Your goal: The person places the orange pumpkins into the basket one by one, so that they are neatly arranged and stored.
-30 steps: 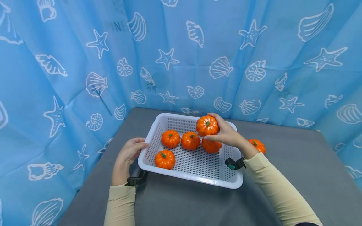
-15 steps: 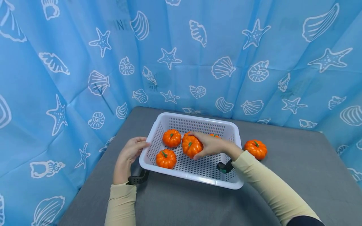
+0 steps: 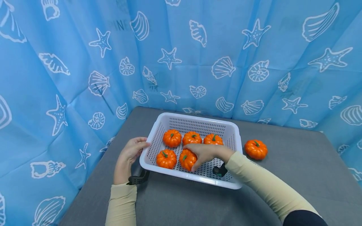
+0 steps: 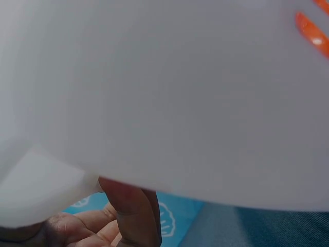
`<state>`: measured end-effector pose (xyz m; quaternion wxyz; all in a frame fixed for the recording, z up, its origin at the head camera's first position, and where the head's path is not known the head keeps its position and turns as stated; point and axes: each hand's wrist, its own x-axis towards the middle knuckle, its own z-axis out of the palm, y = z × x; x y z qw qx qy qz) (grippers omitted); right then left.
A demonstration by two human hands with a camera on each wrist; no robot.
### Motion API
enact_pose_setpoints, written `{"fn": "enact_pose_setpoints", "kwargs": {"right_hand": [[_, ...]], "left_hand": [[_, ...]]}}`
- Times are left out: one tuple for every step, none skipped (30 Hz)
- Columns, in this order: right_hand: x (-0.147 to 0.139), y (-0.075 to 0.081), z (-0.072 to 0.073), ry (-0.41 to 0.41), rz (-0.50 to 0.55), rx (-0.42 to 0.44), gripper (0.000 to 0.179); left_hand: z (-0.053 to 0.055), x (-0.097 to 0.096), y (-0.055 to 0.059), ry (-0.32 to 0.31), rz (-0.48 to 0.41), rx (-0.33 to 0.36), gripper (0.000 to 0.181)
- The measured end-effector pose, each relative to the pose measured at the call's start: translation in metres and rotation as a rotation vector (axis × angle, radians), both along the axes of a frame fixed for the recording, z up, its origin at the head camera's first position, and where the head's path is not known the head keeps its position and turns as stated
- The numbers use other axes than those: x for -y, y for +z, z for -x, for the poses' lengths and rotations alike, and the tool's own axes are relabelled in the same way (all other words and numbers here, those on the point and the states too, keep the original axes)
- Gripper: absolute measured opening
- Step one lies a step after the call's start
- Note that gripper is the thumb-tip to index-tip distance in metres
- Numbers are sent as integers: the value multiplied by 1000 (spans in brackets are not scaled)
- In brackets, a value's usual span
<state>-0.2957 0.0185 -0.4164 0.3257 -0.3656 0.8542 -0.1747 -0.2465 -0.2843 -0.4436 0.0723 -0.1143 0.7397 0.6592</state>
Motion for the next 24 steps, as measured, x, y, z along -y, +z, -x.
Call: {"fn": "enact_pose_setpoints", "kwargs": {"right_hand": [[1, -1, 0, 4, -8, 0, 92], [1, -3, 0, 5, -14, 4, 92], [2, -4, 0, 8, -22, 7, 93], [2, -5, 0, 6, -30, 11, 94], [3, -6, 0, 6, -36, 14, 94], [4, -7, 0, 9, -40, 18, 94], [4, -7, 0, 11, -42, 22, 94], [5, -8, 0, 13, -43, 28, 94], [5, -8, 0, 18, -42, 29, 94], [6, -8, 0, 22, -40, 30, 94], [6, -8, 1, 26, -38, 32, 94], [7, -8, 1, 28, -37, 36, 94], [7, -8, 1, 29, -37, 41, 95], [7, -8, 1, 27, -40, 47, 95], [7, -8, 1, 25, -44, 53, 96], [7, -8, 2, 22, -50, 59, 96], [7, -9, 2, 20, -55, 63, 97], [7, -11, 2, 18, -62, 65, 98], [7, -12, 2, 17, -67, 68, 98], [7, -13, 2, 17, -75, 68, 98], [7, -15, 2, 18, -81, 68, 98], [7, -16, 2, 20, -83, 65, 98], [7, -17, 2, 22, -85, 64, 98], [7, -19, 2, 23, -87, 63, 97]], "left_hand": [[0, 0, 0, 0, -1, 0, 39], [0, 0, -1, -2, 1, 2, 40], [0, 1, -1, -3, 2, 3, 40], [0, 1, -1, -5, 2, 2, 40], [0, 1, -1, -5, 2, 3, 40], [0, 1, -1, -8, 3, 2, 41], [0, 1, -1, -10, 2, 3, 40], [0, 2, -1, -13, 1, 3, 41], [0, 2, -1, -14, -1, 3, 40], [0, 2, 0, -18, -1, 1, 40], [0, 1, 0, -19, -2, 1, 40], [0, 1, 0, -21, -4, 0, 40], [0, 1, 1, -21, -6, 0, 40], [0, 1, 1, -22, -6, 0, 39], [0, 1, 2, -22, -6, 0, 40], [0, 1, 2, -22, -6, 2, 40], [0, 1, 2, -19, -9, 3, 40], [0, 1, 2, -19, -8, 4, 40], [0, 1, 2, -17, -8, 6, 40], [0, 0, 2, -17, -6, 6, 40], [0, 0, 2, -17, -6, 6, 41], [0, 0, 2, -17, -6, 6, 41], [0, 0, 2, -18, -6, 4, 41], [0, 0, 2, -19, -5, 4, 41]]}}
